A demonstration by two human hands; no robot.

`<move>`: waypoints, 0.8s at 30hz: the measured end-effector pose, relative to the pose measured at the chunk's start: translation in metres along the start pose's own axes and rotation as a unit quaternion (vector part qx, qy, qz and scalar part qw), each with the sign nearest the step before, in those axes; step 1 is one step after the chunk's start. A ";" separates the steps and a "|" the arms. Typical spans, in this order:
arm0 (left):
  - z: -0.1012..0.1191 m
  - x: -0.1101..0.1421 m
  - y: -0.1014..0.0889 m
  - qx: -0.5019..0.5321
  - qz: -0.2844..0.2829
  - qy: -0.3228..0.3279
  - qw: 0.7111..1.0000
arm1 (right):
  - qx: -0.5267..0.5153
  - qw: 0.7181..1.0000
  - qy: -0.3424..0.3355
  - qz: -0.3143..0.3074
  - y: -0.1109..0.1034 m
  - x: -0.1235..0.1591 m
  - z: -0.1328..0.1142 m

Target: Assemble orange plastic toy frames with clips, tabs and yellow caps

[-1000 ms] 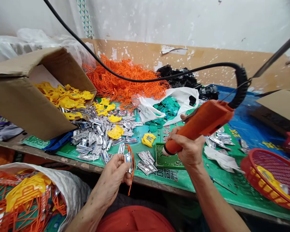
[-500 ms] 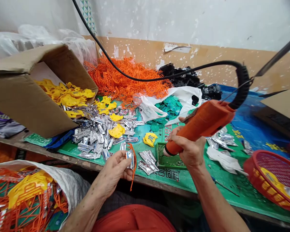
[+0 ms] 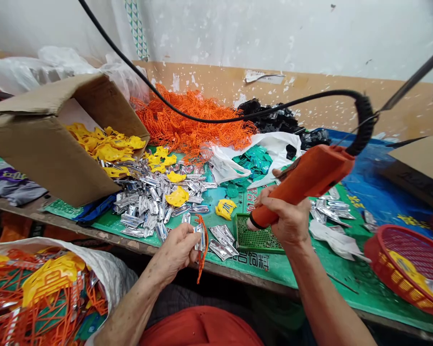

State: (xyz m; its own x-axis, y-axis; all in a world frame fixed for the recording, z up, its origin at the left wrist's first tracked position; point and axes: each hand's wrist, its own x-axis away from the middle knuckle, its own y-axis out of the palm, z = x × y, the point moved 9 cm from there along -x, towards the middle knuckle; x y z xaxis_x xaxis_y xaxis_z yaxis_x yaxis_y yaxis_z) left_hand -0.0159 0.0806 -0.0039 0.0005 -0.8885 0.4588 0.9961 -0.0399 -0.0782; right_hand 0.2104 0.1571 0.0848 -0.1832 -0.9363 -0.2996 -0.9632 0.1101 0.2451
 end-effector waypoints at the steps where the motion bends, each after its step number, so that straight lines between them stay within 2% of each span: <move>1: -0.001 0.001 0.003 0.003 -0.004 -0.004 1.000 | -0.018 1.000 0.000 0.001 0.001 -0.001 -0.006; 4: -0.001 0.001 0.010 -0.004 -0.024 0.005 1.000 | -0.072 0.997 -0.002 -0.007 0.010 -0.001 -0.026; 9: -0.001 -0.003 0.009 -0.018 -0.023 0.039 0.999 | -0.115 0.991 -0.003 -0.063 0.044 0.014 -0.052; 15: 0.005 0.002 0.008 -0.055 -0.051 0.078 0.994 | -0.134 0.983 0.035 -0.117 0.081 0.037 -0.053; 20: 0.008 0.005 0.006 -0.085 -0.039 0.075 0.993 | -0.115 0.985 0.048 -0.115 0.089 0.042 -0.050; 24: 0.009 0.004 0.006 -0.064 -0.029 0.082 0.994 | -0.115 0.985 0.055 -0.115 0.093 0.041 -0.049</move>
State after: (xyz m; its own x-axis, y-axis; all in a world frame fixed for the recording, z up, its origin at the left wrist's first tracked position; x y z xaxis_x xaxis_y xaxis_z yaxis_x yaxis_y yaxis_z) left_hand -0.0088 0.0812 0.0058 -0.0808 -0.9451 0.3165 0.9750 -0.1409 -0.1721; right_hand 0.1227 0.1126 0.1408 0.0700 -0.9594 -0.2733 -0.9040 -0.1768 0.3892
